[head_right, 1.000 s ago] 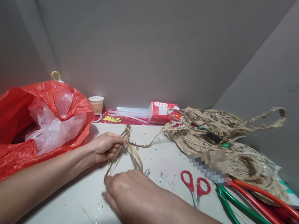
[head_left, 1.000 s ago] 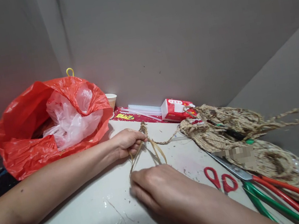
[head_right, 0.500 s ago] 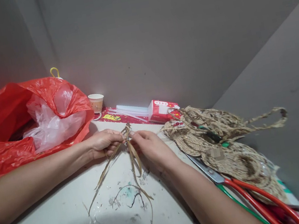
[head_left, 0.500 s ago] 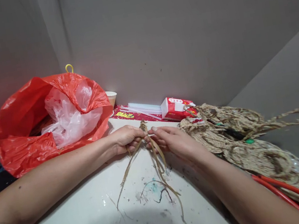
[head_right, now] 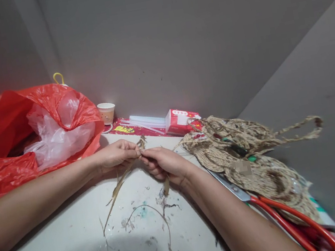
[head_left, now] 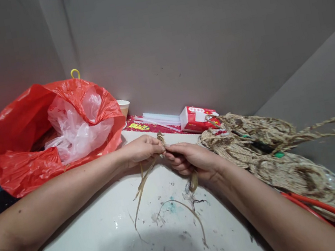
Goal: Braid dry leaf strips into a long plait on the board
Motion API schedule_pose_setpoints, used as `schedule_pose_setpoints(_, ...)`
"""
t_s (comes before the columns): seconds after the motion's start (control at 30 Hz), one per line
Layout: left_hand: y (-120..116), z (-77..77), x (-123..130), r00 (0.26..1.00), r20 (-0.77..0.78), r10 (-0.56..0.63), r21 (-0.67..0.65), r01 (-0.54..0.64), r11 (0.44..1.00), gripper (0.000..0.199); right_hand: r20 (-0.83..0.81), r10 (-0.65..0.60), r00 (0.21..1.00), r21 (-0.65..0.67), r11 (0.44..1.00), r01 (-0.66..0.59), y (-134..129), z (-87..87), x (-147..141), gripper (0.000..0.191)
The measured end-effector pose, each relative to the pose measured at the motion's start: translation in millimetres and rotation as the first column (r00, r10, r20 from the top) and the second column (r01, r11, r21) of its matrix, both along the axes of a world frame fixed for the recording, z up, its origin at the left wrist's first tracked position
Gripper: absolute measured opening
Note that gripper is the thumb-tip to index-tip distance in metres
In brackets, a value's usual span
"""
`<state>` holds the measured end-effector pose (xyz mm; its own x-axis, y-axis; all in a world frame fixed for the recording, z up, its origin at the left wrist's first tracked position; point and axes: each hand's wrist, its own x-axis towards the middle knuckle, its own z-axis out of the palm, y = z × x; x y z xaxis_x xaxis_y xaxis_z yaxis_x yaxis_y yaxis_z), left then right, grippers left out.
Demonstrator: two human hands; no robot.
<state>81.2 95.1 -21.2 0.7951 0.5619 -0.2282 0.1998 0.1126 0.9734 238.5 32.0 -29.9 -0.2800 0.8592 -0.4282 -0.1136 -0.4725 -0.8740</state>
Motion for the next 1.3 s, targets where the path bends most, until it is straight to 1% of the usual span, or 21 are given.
schedule_pose_setpoints(0.07,0.9,2.0,0.0,1.0,-0.014,0.0,0.068,0.001,0.998,0.019,-0.009,-0.012,1.0,0.013,1.0,0.012,0.3,-1.4,0.0,0.03)
schedule_pose_setpoints(0.2,3.5,7.3,-0.8,0.996,-0.086,-0.006,0.167,0.02,0.986,0.018,0.056,-0.087,0.995,0.074,0.994,0.083,-0.6,-3.6,-3.7,0.028)
schedule_pose_setpoints(0.37,-0.7,15.6,-1.7,0.966,-0.252,-0.053,0.245,0.117,0.962,0.023,0.045,-0.227,0.973,0.11,0.969,0.221,-4.4,-8.5,-15.9,0.021)
schedule_pose_setpoints(0.47,-11.0,13.7,0.3,0.945,-0.325,-0.023,0.329,0.136,0.935,0.021,0.016,-0.322,0.947,0.088,0.944,0.319,-7.6,-11.7,-24.7,0.027)
schedule_pose_setpoints(0.53,-19.5,8.2,2.4,0.941,-0.331,0.071,0.476,0.101,0.874,0.018,-0.015,-0.367,0.93,0.058,0.928,0.367,-9.7,-13.2,-29.3,0.034)
schedule_pose_setpoints(0.6,-27.6,0.8,4.7,0.93,-0.318,0.184,0.632,0.063,0.772,0.013,-0.037,-0.396,0.917,0.04,0.917,0.398,-11.5,-14.0,-32.2,0.036)
schedule_pose_setpoints(0.67,-33.8,-6.5,6.6,0.915,-0.306,0.264,0.725,0.044,0.688,0.011,-0.038,-0.411,0.911,0.048,0.91,0.412,-12.7,-14.4,-33.7,0.036)
schedule_pose_setpoints(0.73,-36.9,-11.2,7.6,0.91,-0.295,0.292,0.757,0.036,0.653,0.016,-0.033,-0.414,0.91,0.078,0.906,0.415,-13.2,-15.0,-34.1,0.035)
schedule_pose_setpoints(0.8,-36.0,-11.1,7.2,0.918,-0.277,0.284,0.765,0.031,0.644,0.019,-0.032,-0.408,0.913,0.11,0.906,0.409,-13.1,-15.8,-33.4,0.032)
schedule_pose_setpoints(0.87,-30.8,-5.5,5.3,0.925,-0.293,0.24,0.74,0.061,0.67,0.019,-0.039,-0.394,0.918,0.129,0.909,0.395,-12.6,-16.5,-31.5,0.03)
schedule_pose_setpoints(0.93,-21.9,3.3,2.4,0.918,-0.354,0.181,0.669,0.114,0.734,0.018,-0.061,-0.357,0.932,0.126,0.924,0.362,-11.8,-16.3,-28.6,0.031)
schedule_pose_setpoints(0.97,-16.9,7.4,0.8,0.914,-0.366,0.175,0.648,0.115,0.753,0.018,-0.077,-0.334,0.939,0.121,0.932,0.342,-11.3,-15.7,-26.8,0.029)
schedule_pose_setpoints(1.0,-11.9,10.4,-0.4,0.916,-0.348,0.2,0.652,0.083,0.754,0.018,-0.093,-0.313,0.945,0.114,0.94,0.322,-10.8,-15.0,-25.0,0.027)
schedule_pose_setpoints(1.03,-7.5,11.8,-1.2,0.922,-0.299,0.247,0.675,0.021,0.737,0.018,-0.105,-0.294,0.95,0.106,0.947,0.305,-10.2,-14.1,-23.1,0.023)
schedule_pose_setpoints(1.1,-1.4,8.9,-1.1,0.933,-0.171,0.315,0.696,-0.112,0.71,0.018,-0.111,-0.269,0.957,0.097,0.955,0.28,-9.2,-12.3,-19.5,0.018)
schedule_pose_setpoints(1.13,0.0,5.0,-0.2,0.942,-0.136,0.307,0.662,-0.144,0.736,0.018,-0.107,-0.255,0.961,0.097,0.959,0.265,-8.8,-11.6,-18.0,0.018)
schedule_pose_setpoints(1.17,0.4,-0.1,1.1,0.955,-0.131,0.264,0.592,-0.138,0.794,0.018,-0.098,-0.236,0.967,0.098,0.964,0.246,-8.4,-11.3,-16.6,0.019)
schedule_pose_setpoints(1.2,0.0,-5.4,2.6,0.969,-0.139,0.203,0.505,-0.107,0.857,0.018,-0.089,-0.214,0.973,0.099,0.97,0.223,-8.1,-11.3,-15.3,0.02)
schedule_pose_setpoints(1.23,-0.7,-10.5,4.0,0.979,-0.141,0.145,0.428,-0.072,0.901,0.018,-0.08,-0.191,0.978,0.1,0.975,0.198,-8.0,-11.5,-14.1,0.021)
schedule_pose_setpoints(1.27,-1.5,-14.7,5.1,0.986,-0.131,0.106,0.383,-0.048,0.923,0.019,-0.07,-0.167,0.983,0.098,0.98,0.174,-8.0,-11.8,-12.9,0.022)
schedule_pose_setpoints(1.3,-2.1,-17.6,5.6,0.99,-0.115,0.086,0.374,-0.036,0.927,0.019,-0.06,-0.149,0.987,0.096,0.983,0.154,-8.1,-12.1,-11.7,0.023)
